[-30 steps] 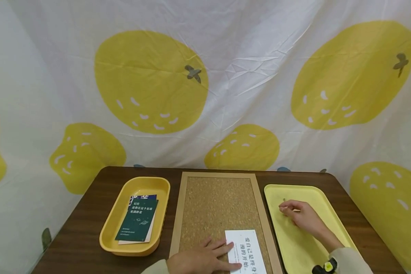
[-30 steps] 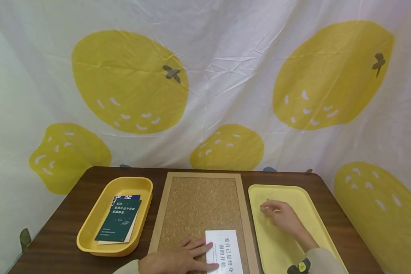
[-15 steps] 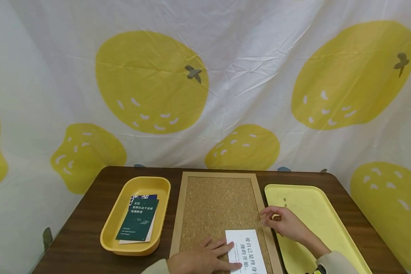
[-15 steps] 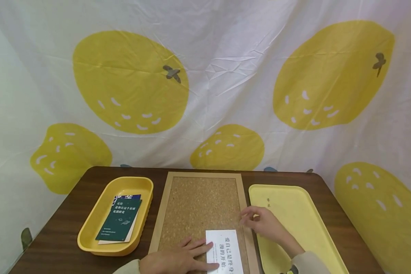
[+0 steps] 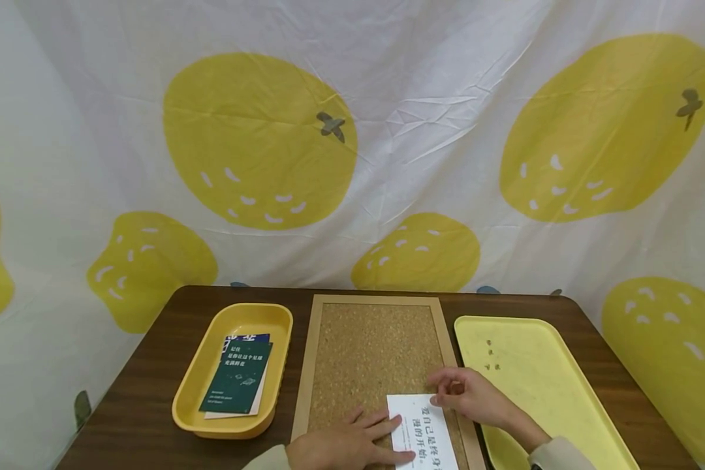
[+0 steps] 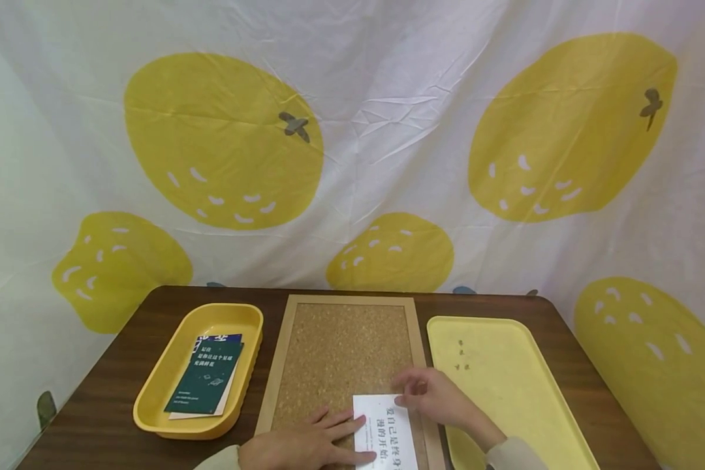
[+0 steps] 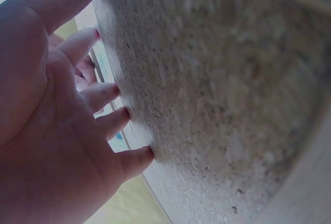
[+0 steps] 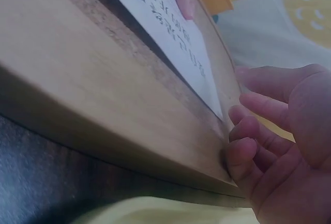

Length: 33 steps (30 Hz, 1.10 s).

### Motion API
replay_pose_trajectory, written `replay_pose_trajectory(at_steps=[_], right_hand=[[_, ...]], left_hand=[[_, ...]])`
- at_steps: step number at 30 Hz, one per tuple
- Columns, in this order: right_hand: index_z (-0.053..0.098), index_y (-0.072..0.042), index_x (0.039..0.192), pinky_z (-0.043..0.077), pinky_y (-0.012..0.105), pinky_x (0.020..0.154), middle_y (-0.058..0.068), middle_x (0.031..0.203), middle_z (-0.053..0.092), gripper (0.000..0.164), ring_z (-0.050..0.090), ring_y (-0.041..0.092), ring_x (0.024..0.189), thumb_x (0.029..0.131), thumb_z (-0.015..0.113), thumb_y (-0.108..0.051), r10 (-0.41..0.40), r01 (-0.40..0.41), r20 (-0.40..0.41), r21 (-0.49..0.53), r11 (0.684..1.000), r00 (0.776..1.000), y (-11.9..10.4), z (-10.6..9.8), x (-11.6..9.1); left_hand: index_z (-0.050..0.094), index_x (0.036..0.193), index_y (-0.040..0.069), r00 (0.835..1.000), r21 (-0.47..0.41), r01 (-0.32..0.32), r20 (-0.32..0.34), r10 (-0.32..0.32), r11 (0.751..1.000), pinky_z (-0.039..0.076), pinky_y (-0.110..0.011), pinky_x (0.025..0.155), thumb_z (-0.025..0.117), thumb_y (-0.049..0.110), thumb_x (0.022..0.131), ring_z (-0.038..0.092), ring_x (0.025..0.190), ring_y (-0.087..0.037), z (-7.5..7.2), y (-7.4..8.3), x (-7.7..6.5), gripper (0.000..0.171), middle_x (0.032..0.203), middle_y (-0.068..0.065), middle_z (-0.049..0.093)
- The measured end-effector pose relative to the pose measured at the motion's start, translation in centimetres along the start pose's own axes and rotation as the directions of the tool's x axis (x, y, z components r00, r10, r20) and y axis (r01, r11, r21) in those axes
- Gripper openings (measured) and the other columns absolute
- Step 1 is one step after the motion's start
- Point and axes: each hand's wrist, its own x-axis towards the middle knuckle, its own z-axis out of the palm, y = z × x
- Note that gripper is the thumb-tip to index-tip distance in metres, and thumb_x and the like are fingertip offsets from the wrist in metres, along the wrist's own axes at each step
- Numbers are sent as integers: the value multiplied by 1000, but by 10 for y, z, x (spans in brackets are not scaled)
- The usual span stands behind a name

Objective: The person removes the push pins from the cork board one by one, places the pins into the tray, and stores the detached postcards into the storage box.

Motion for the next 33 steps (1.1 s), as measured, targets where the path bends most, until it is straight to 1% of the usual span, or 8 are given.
replay_pose_trajectory(at_steps=[3, 6, 11, 16, 23, 30, 33], right_hand=[[64, -5, 107, 45, 22, 55, 4, 80, 60, 30, 53, 9, 67, 83, 70, -22, 11, -11, 1, -10, 1000, 1000, 2, 1, 0], [65, -5, 106, 45, 23, 56, 3, 79, 60, 28, 53, 9, 67, 83, 70, -22, 3, -3, 2, -25, 1000, 1000, 4, 2, 1], [67, -8, 103, 46, 22, 58, -1, 79, 59, 25, 52, 6, 67, 84, 69, -22, -15, 15, -6, -86, 996, 1000, 6, 5, 1], [69, -9, 103, 44, 21, 56, -4, 79, 59, 23, 50, 3, 66, 83, 70, -21, -26, 23, -17, -136, 990, 1000, 6, 6, 0], [71, -10, 104, 44, 21, 57, -3, 81, 63, 22, 50, 3, 67, 83, 69, -20, -33, 29, -24, -147, 989, 999, 5, 6, -1], [73, -14, 97, 47, 21, 63, -2, 95, 69, 16, 56, 1, 77, 83, 70, -22, -39, 32, -45, -129, 991, 998, 8, 7, -2], [73, -15, 96, 47, 21, 63, -3, 90, 68, 15, 55, 2, 75, 83, 70, -22, -46, 39, -51, -127, 991, 998, 9, 7, -2]], left_hand=[[23, 141, 52, 1000, 7, 4, 3, -4, 1000, 14, -45, 115, 57, 55, 84, 7, 144, -13, 0, 0, 1, 67, 156, 12, 11], [22, 140, 53, 1000, 14, 13, 8, -13, 1000, 14, -45, 115, 58, 56, 83, 6, 143, -12, 0, 0, 2, 68, 156, 13, 10], [20, 140, 54, 1000, 16, 12, 18, -12, 1000, 14, -45, 115, 58, 56, 82, 6, 143, -12, 0, 0, 2, 69, 156, 13, 9], [20, 141, 53, 1000, 19, 8, 20, -8, 1000, 15, -45, 115, 58, 56, 83, 7, 143, -11, 0, 0, 1, 69, 156, 13, 9], [20, 141, 53, 1000, 25, 9, 13, -9, 1000, 15, -45, 115, 57, 56, 83, 7, 143, -12, 0, 1, 1, 69, 156, 13, 9], [20, 141, 53, 1000, 33, 0, -1, 0, 999, 16, -46, 114, 57, 57, 82, 7, 143, -12, 1, 0, 0, 70, 156, 13, 9], [20, 141, 52, 1000, 35, -7, -10, 8, 999, 16, -47, 114, 57, 58, 83, 8, 143, -13, 1, -1, 0, 70, 156, 12, 9]])
